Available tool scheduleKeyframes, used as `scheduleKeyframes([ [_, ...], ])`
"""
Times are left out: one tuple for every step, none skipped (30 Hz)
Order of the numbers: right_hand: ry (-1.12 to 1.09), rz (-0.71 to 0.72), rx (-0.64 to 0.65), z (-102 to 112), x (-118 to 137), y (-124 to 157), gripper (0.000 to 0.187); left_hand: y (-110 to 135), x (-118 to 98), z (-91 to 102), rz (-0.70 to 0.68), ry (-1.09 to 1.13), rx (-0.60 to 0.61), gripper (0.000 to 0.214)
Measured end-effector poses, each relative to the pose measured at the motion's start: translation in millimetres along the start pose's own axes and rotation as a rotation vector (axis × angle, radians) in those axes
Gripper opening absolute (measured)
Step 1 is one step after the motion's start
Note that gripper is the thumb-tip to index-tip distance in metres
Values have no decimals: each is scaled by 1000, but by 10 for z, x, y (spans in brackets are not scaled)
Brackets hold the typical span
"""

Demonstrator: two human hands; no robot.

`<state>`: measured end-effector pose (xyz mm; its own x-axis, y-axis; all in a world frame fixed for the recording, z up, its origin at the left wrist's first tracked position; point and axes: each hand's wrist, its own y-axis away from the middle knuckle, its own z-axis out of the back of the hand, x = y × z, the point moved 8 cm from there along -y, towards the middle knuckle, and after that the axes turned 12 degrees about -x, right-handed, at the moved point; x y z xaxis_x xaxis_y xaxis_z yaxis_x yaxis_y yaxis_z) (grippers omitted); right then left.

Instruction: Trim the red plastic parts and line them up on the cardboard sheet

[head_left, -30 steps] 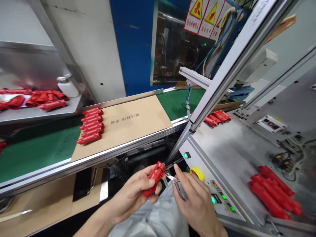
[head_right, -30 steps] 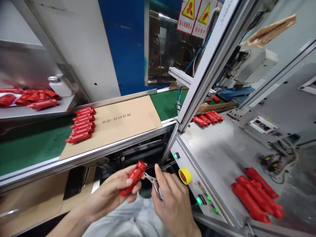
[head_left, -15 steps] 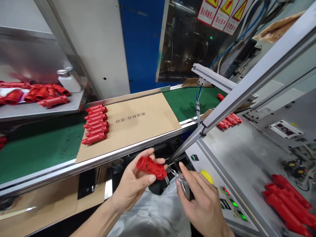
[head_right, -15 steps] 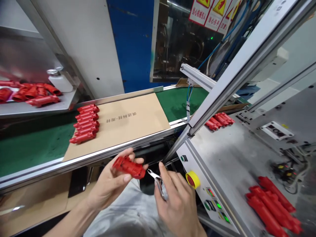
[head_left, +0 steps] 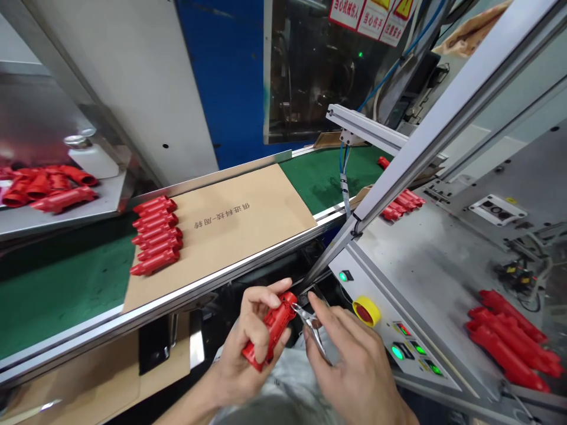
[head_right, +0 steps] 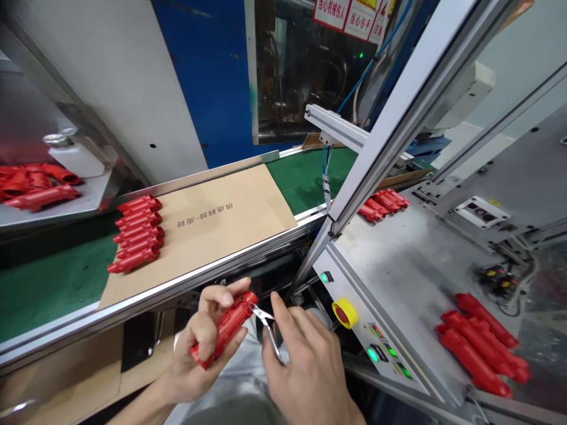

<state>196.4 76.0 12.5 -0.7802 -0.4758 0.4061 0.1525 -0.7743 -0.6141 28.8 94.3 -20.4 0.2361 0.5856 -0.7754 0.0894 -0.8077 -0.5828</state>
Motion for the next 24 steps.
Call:
scheduleKeyframes([
  [13,3,10,2,4,-7,51,6,-1,-3,-21,-15,7,41],
  [23,7,18,4,7,-11,50,15,-4,-1,-45,-30,14,42],
  [30,12,22,7,9,-13,51,27,-7,3,-66,-41,25,43],
  [34,19,25,9,13,-14,51,42,-5,12,-83,-47,34,44],
  [35,25,26,9,16,-14,52,58,-2,25,-97,-52,39,45],
  [33,27,30,6,16,-13,54,73,6,39,-107,-57,41,46],
  [29,28,32,4,15,-14,55,85,12,50,-116,-63,42,47],
  [23,27,34,0,14,-17,56,95,14,57,-127,-72,40,48],
  [15,29,34,-2,16,-22,57,100,11,54,-140,-84,41,48],
  [9,34,33,-2,19,-28,58,102,1,44,-157,-97,43,49],
  [4,40,33,-2,24,-37,58,97,-13,32,-172,-106,40,50],
  [0,47,31,1,30,-46,58,87,-31,25,-184,-111,23,50],
  [-3,53,30,4,36,-55,58,74,-50,21,-194,-113,3,51],
  [-7,58,30,7,41,-64,58,63,-67,12,-202,-115,-11,51],
  [-12,62,28,12,47,-72,58,53,-84,6,-211,-115,-22,52],
  [-20,66,28,13,54,-78,58,47,-95,1,-217,-115,-27,52],
  [-28,68,28,14,59,-82,58,45,-105,0,-226,-117,-29,52],
  [-33,68,28,13,64,-85,58,48,-111,-2,-239,-122,-20,53],
  [-35,67,29,11,67,-87,58,53,-112,2,-251,-130,-12,53],
  [-34,65,30,9,67,-88,58,58,-109,14,-263,-140,-10,53],
  [-31,63,30,7,68,-88,57,64,-105,25,-278,-152,-5,53],
  [-29,62,34,3,69,-88,57,74,-102,29,-298,-169,9,53],
  [-27,60,39,-2,71,-87,57,86,-99,29,-322,-188,25,52],
  [-28,61,45,-6,74,-85,57,99,-94,31,-347,-211,36,51],
])
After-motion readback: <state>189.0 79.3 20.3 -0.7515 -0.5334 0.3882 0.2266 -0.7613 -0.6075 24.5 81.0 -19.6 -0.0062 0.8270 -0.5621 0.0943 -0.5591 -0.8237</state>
